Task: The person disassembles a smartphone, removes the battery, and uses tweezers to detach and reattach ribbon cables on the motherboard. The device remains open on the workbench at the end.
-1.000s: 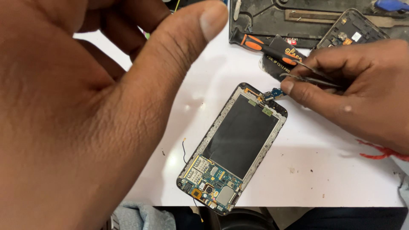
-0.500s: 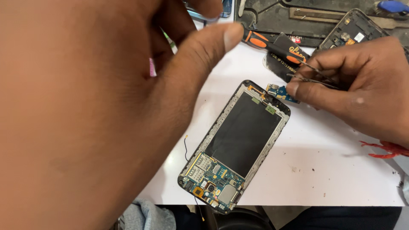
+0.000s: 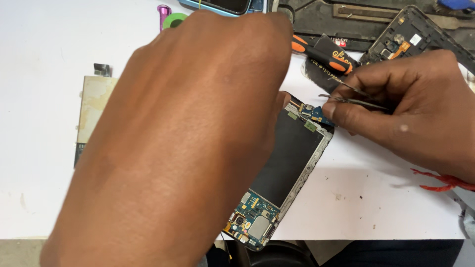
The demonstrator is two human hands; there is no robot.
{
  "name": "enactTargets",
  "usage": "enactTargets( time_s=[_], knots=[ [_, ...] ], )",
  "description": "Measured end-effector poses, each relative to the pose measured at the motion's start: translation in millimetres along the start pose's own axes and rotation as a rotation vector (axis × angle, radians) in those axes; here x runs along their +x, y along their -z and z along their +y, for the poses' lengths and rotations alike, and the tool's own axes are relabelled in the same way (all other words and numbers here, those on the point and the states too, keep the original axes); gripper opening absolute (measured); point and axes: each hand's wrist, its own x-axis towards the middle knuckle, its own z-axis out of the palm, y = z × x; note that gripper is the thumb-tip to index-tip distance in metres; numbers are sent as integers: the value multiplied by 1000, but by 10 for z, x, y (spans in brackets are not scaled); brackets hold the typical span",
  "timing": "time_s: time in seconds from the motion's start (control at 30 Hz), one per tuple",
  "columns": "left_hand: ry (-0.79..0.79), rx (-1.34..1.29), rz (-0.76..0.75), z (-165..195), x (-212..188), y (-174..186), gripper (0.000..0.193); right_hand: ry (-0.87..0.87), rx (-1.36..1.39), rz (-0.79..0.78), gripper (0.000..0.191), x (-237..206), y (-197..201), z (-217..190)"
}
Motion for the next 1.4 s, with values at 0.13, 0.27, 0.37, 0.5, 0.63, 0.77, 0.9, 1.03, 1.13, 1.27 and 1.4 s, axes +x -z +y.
enactTargets(
  time_s=[0.13, 0.27, 0.37, 0.5, 0.63, 0.77, 0.9, 1.03, 1.13, 1.27, 1.4],
  knots=[
    [-155, -11, 69, 68, 17, -30, 12, -27, -23, 12, 10, -12, -10, -17],
    [-285, -123, 190, 127, -12, -54, 8, -3, 8, -19, 9, 1, -2, -27],
    [-245, -125, 192, 111, -63, -132, 4, -36, -16, -19, 9, -6, -12, -35],
    [-173, -88, 128, 58, -100, -260, 3, -56, -53, -9, 9, -13, -15, -63],
    [-199, -140, 140, 40, -102, -286, 1, -42, -100, -1, 11, -17, -15, -103],
    [-240, -197, 202, 44, -107, -259, 2, -108, -147, -1, 12, -32, -16, -126],
    [-268, -213, 262, 35, -116, -279, 1, -73, -115, 0, 10, -41, -22, -128],
    [-205, -189, 172, 25, -127, -298, 1, -44, -115, 23, 9, -65, -35, -134],
    [-218, -200, 195, 29, -131, -284, 3, -35, -152, 29, 10, -75, -42, -139],
    [-225, -203, 199, 37, -112, -271, 4, -81, -168, 25, 11, -71, -47, -144],
    [-226, -209, 215, 38, -115, -271, 4, -55, -182, 30, 13, -64, -44, -149]
  ],
)
